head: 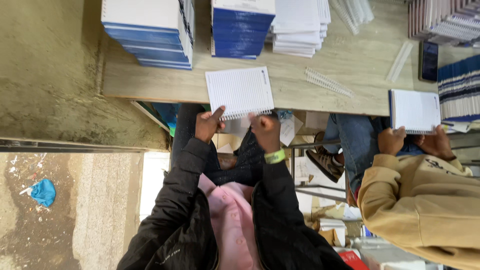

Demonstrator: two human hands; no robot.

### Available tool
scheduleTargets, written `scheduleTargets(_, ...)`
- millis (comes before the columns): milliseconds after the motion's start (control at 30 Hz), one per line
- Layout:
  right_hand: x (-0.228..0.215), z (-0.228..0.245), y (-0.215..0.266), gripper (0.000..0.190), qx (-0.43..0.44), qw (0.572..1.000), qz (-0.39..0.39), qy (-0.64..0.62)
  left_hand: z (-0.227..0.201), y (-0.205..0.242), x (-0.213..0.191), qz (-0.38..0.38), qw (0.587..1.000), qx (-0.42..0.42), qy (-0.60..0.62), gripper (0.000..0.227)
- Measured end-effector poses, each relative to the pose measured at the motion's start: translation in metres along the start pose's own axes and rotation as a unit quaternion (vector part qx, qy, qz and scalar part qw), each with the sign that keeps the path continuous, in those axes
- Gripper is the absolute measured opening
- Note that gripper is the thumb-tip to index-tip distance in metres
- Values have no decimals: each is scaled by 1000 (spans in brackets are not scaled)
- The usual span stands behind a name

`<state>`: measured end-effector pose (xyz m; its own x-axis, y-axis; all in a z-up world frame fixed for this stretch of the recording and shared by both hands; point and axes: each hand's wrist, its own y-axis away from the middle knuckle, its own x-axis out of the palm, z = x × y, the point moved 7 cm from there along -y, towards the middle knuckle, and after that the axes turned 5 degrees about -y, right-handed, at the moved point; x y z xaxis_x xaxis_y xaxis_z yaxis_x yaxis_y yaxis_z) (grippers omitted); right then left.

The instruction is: The person inserts spiral bindings into lined paper stacks and then places covers on the assembled notebooks. They repeat this process for multiple units, stacking the finished notebooks on the table.

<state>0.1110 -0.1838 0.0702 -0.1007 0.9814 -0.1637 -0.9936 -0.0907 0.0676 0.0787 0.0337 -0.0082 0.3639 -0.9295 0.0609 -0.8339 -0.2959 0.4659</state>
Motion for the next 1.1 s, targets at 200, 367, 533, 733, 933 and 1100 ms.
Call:
scheduleTargets(200,18,76,9,34,-348,918,14,192,-78,76,32,132,988,85,-9,56)
scheduleTargets(367,-21,93,-24,15,-125,969,5,-212,-174,109,-12,-84,928,328,-156,84)
scheduleTargets(533,-33,21,-60,19,-73,934,20,-349,-168,109,-6,120,953,277,31,25)
scheduleTargets(733,-4,93,-25,20,-65,939,9,-338,-164,104,-7,124,956,263,47,22)
scheduleTargets(933,-22,74,-22,29,-127,977,-59,-163,-149,84,-9,100,952,288,35,29)
scheduleTargets(1100,-7,117,4,30,-410,882,-180,145,-158,78,-35,-30,922,381,-68,27)
